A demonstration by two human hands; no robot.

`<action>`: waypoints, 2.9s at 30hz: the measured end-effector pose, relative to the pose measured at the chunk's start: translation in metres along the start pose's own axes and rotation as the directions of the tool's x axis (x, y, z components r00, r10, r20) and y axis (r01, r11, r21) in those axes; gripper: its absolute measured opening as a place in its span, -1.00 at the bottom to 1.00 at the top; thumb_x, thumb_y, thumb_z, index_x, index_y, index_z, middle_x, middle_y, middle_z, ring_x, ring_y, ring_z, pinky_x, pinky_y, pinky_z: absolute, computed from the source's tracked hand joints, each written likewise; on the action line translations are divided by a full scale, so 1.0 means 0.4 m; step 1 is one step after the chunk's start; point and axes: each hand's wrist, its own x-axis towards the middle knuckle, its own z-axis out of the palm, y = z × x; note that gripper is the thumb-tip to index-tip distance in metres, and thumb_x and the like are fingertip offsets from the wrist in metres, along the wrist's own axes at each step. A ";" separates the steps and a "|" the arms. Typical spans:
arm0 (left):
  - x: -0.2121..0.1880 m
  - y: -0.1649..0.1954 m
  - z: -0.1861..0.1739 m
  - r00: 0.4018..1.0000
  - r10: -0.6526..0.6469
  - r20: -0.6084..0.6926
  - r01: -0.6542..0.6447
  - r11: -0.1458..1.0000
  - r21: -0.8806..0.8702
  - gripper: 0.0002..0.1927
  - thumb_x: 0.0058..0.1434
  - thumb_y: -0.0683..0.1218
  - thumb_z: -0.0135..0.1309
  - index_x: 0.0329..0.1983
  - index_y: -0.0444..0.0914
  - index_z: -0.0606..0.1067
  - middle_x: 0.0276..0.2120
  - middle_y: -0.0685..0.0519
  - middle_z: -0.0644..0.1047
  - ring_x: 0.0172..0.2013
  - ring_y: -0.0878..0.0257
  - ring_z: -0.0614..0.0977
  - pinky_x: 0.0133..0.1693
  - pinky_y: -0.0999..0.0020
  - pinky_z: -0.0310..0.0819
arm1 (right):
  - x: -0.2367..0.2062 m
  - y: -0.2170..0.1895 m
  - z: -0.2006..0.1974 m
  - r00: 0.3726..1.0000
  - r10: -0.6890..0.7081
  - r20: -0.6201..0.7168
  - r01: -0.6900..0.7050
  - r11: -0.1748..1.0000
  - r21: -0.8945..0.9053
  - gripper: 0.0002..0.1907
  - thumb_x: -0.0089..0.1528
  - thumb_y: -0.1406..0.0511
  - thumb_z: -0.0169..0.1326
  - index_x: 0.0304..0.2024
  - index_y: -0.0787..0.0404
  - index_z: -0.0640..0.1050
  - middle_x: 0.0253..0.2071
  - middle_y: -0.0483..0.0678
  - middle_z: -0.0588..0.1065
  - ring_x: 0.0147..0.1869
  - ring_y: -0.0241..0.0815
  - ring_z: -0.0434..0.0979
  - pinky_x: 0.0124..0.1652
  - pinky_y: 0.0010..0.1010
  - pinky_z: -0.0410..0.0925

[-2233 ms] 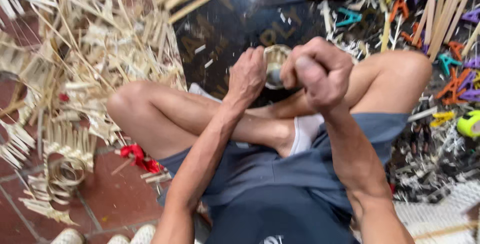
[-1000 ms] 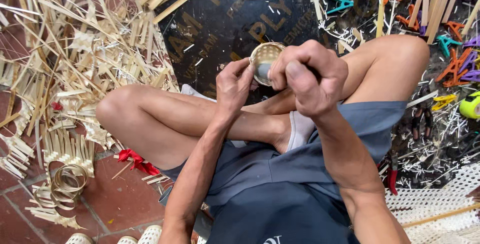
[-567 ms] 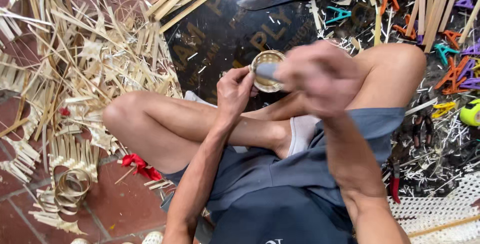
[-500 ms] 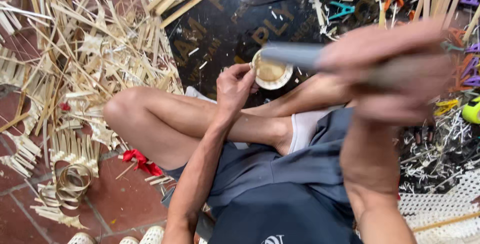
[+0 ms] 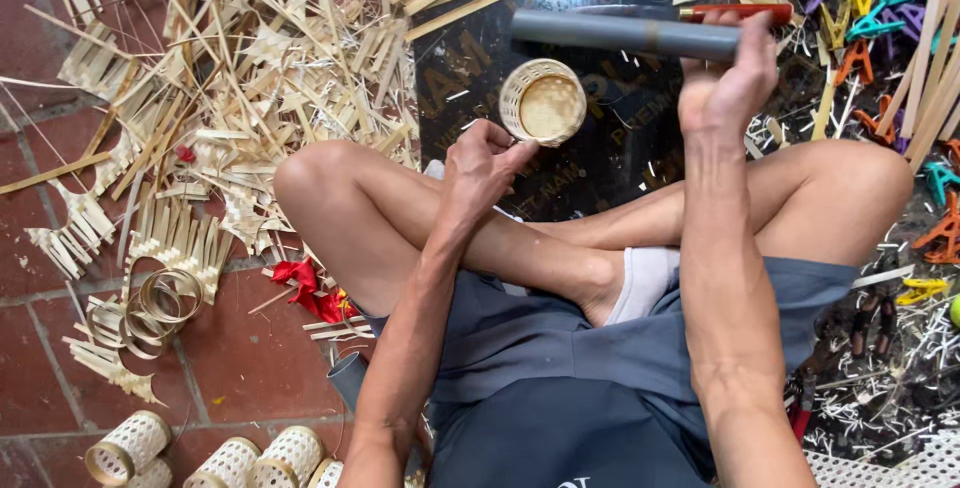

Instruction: The person sits on the workshop floor making woven bamboo basket components. They trim bamboo strips with a small knife, bend strips around a plastic pipe to curve them, and press and fit a bamboo rim ring onto a perforated woven basket body, setting the finished basket aside.

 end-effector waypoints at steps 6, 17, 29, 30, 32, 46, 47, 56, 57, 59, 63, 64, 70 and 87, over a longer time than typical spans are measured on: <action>0.073 0.012 0.009 0.998 0.056 -0.006 -0.056 0.980 -0.190 -0.59 0.21 -0.07 0.23 0.05 -0.40 0.50 -0.45 0.04 0.62 -0.53 0.40 0.61 -0.52 0.47 0.56 | -0.024 -0.021 -0.065 0.987 -0.152 0.059 0.135 0.558 -0.819 -0.70 0.43 0.16 0.23 -0.07 0.30 0.59 -0.19 -0.09 0.54 -0.15 -0.23 0.49 -0.17 -0.30 0.44; 0.129 -0.028 0.060 0.985 0.055 0.164 0.017 0.914 -0.406 -0.76 0.22 -0.20 0.22 -0.11 -0.46 0.61 -0.46 0.05 0.63 -0.51 0.41 0.60 -0.47 0.50 0.54 | -0.143 -0.030 0.020 0.884 0.419 0.206 -0.115 0.625 -0.772 -0.82 0.35 0.33 0.21 -0.07 0.34 0.64 -0.30 -0.08 0.58 -0.35 -0.37 0.54 -0.39 -0.53 0.43; 0.130 -0.033 0.060 0.979 0.042 0.199 0.064 0.867 -0.495 -0.80 0.22 -0.25 0.23 -0.13 -0.48 0.63 -0.48 0.04 0.61 -0.53 0.41 0.56 -0.49 0.50 0.49 | -0.163 -0.019 0.027 0.871 0.448 0.201 -0.187 0.681 -0.708 -0.88 0.27 0.42 0.26 -0.16 0.35 0.62 -0.32 -0.08 0.58 -0.36 -0.36 0.59 -0.34 -0.52 0.54; 0.129 -0.033 0.061 0.982 0.049 0.184 0.050 0.867 -0.495 -0.80 0.22 -0.25 0.23 -0.13 -0.48 0.62 -0.47 0.04 0.61 -0.53 0.41 0.56 -0.49 0.51 0.48 | -0.167 -0.018 0.029 0.873 0.447 0.198 -0.183 0.675 -0.715 -0.88 0.26 0.42 0.25 -0.17 0.34 0.61 -0.33 -0.09 0.59 -0.38 -0.37 0.59 -0.36 -0.52 0.53; 0.129 -0.032 0.062 0.983 0.045 0.175 0.047 0.872 -0.488 -0.79 0.22 -0.24 0.22 -0.12 -0.48 0.62 -0.47 0.05 0.61 -0.53 0.42 0.55 -0.49 0.51 0.47 | -0.173 -0.012 0.030 0.874 0.443 0.199 -0.175 0.669 -0.722 -0.88 0.25 0.42 0.24 -0.18 0.33 0.60 -0.35 -0.10 0.58 -0.40 -0.38 0.57 -0.39 -0.53 0.50; 0.050 -0.032 -0.163 0.987 0.140 -0.076 -0.152 0.972 -0.179 -0.80 0.42 -0.09 0.09 -0.15 -0.34 0.59 -0.46 0.09 0.56 -0.46 0.41 0.54 -0.38 0.49 0.47 | 0.047 -0.477 -0.263 0.916 -0.164 0.367 0.352 -0.112 -0.929 -0.88 0.31 0.40 0.17 -0.16 0.33 0.68 -0.30 0.08 0.60 -0.25 -0.21 0.59 -0.22 -0.40 0.41; 0.052 -0.033 -0.197 0.983 0.143 -0.111 -0.158 0.977 -0.142 -0.78 0.46 -0.10 0.08 -0.19 -0.36 0.59 -0.47 0.07 0.54 -0.46 0.39 0.52 -0.38 0.48 0.44 | 0.073 -0.488 -0.279 0.891 -0.195 0.411 0.360 -0.251 -0.899 -0.88 0.31 0.41 0.15 -0.18 0.33 0.70 -0.31 0.15 0.60 -0.23 -0.12 0.62 -0.19 -0.36 0.42; -0.016 -0.061 -0.223 0.971 0.189 -0.149 -0.160 0.969 0.187 -0.75 0.36 -0.08 0.17 0.00 -0.32 0.61 -0.37 0.07 0.63 -0.34 0.40 0.59 -0.25 0.47 0.49 | 0.104 -0.579 -0.279 0.891 -0.330 0.311 0.212 -0.305 -0.929 -0.84 0.24 0.33 0.23 -0.19 0.30 0.70 -0.29 0.14 0.61 -0.23 0.01 0.65 -0.21 -0.21 0.44; -0.017 -0.063 -0.214 0.977 0.166 -0.133 -0.148 0.979 0.137 -0.76 0.37 -0.08 0.17 0.01 -0.31 0.61 -0.36 0.06 0.62 -0.35 0.40 0.58 -0.26 0.47 0.48 | 0.088 -0.590 -0.293 0.940 -0.267 0.214 0.121 -0.325 -0.938 -0.79 0.25 0.24 0.27 -0.19 0.27 0.69 -0.31 0.17 0.60 -0.26 0.06 0.65 -0.22 -0.16 0.44; -0.014 -0.067 -0.203 0.984 0.128 -0.124 -0.124 0.991 0.042 -0.76 0.39 -0.07 0.17 0.02 -0.29 0.62 -0.35 0.05 0.61 -0.35 0.39 0.56 -0.28 0.45 0.46 | 0.060 -0.583 -0.325 0.984 -0.130 0.122 0.060 -0.401 -0.914 -0.70 0.21 0.13 0.32 -0.23 0.23 0.69 -0.34 0.19 0.59 -0.28 0.16 0.62 -0.22 -0.07 0.44; 0.013 -0.057 -0.178 0.975 0.215 -0.056 -0.196 0.951 0.238 -0.76 0.36 -0.07 0.19 -0.01 -0.30 0.62 -0.36 0.02 0.64 -0.37 0.35 0.60 -0.27 0.42 0.50 | 0.031 -0.528 -0.386 0.971 -0.140 0.193 0.077 -0.582 -0.810 -0.80 0.34 0.16 0.19 -0.20 0.11 0.73 -0.30 0.21 0.59 -0.23 0.27 0.59 -0.19 0.05 0.44; 0.017 -0.052 -0.173 0.969 0.243 -0.037 -0.226 0.940 0.255 -0.75 0.35 -0.07 0.19 -0.02 -0.31 0.62 -0.35 0.02 0.64 -0.36 0.35 0.60 -0.26 0.42 0.51 | 0.031 -0.525 -0.396 0.972 -0.132 0.196 0.076 -0.610 -0.789 -0.78 0.34 0.16 0.19 -0.23 0.14 0.72 -0.31 0.20 0.59 -0.24 0.26 0.60 -0.21 0.05 0.43; 0.013 -0.041 -0.172 0.954 0.290 -0.076 -0.251 0.911 0.327 -0.78 0.34 -0.07 0.20 -0.04 -0.27 0.64 -0.32 -0.03 0.66 -0.35 0.29 0.65 -0.24 0.37 0.53 | 0.040 -0.607 -0.420 0.998 -0.015 0.054 0.052 -0.101 -0.994 -0.81 0.32 0.27 0.21 -0.17 0.28 0.69 -0.36 0.04 0.57 -0.32 -0.18 0.54 -0.29 -0.28 0.38; 0.252 0.255 0.421 0.668 0.200 0.717 -0.714 -0.097 0.693 -0.78 0.25 -0.02 0.02 -0.17 -0.15 0.63 -0.14 -0.08 0.62 -0.05 -0.05 0.62 -0.10 -0.20 0.45 | -0.313 -0.505 -0.229 0.979 -0.202 0.023 0.188 0.857 -0.480 -0.93 0.37 0.46 0.18 -0.11 0.35 0.57 -0.26 0.01 0.59 -0.43 -0.43 0.38 -0.40 -0.65 0.24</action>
